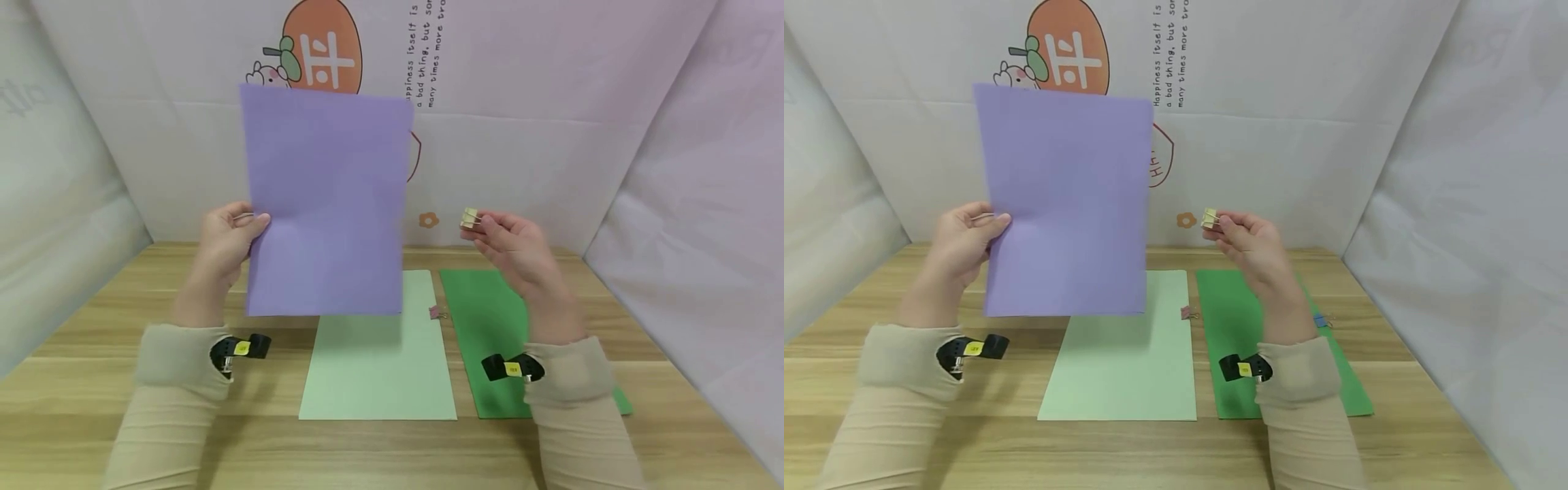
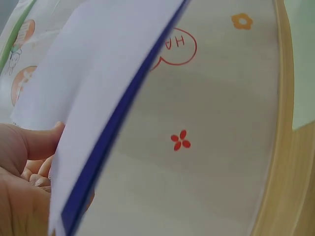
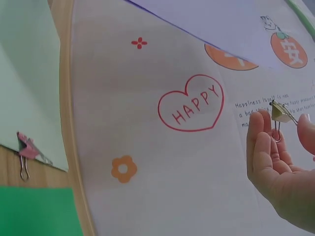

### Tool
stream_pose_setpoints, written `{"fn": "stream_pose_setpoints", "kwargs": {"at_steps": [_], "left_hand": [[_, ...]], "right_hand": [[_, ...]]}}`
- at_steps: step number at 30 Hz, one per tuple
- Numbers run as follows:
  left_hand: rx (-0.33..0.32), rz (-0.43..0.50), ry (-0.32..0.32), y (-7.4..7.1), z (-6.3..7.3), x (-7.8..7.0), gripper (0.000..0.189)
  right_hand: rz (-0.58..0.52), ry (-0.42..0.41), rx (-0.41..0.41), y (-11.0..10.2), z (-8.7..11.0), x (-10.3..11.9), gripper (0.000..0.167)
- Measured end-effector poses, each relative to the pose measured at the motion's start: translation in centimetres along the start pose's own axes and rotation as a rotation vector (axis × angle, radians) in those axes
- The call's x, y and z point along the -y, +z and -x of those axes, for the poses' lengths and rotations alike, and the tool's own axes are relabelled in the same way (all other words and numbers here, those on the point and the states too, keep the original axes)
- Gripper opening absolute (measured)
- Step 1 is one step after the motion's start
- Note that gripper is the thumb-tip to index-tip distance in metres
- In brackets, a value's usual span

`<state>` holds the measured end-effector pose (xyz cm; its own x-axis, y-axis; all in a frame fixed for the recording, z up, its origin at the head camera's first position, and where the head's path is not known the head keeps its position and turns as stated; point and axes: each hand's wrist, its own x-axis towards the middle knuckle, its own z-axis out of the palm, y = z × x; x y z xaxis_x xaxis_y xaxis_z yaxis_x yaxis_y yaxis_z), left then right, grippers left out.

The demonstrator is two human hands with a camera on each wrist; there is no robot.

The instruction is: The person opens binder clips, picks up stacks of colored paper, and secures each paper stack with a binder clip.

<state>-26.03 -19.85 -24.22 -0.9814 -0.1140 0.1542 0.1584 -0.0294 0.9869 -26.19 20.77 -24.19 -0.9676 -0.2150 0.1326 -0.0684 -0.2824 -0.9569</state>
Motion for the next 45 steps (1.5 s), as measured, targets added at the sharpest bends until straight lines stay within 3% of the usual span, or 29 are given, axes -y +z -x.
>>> {"fn": "stream_pose_setpoints", "kwargs": {"at_steps": [9,15,21,29,45], "left_hand": [[0.000,0.017,-0.001,1.8,0.5,0.3,0.008],[0.018,-0.005,0.003,2.2,0.5,0.5,0.011],[0.017,-0.048,0.021,2.6,0.6,0.4,0.024],[0.025,-0.045,0.048,3.0,0.7,0.5,0.009],[0.033,-0.052,0.031,3.2,0.8,0.5,0.009]], "right_hand": [[0.083,-0.014,0.021,2.1,-0.9,-0.9,0.010],[0.090,0.012,-0.045,3.0,-1.2,-1.3,0.007],[0.148,0.007,-0.073,3.0,-1.3,-1.5,0.008],[0.144,0.019,-0.079,2.8,-1.3,-1.7,0.010],[0.135,0.042,-0.060,2.7,-1.5,-1.9,0.014]]}}
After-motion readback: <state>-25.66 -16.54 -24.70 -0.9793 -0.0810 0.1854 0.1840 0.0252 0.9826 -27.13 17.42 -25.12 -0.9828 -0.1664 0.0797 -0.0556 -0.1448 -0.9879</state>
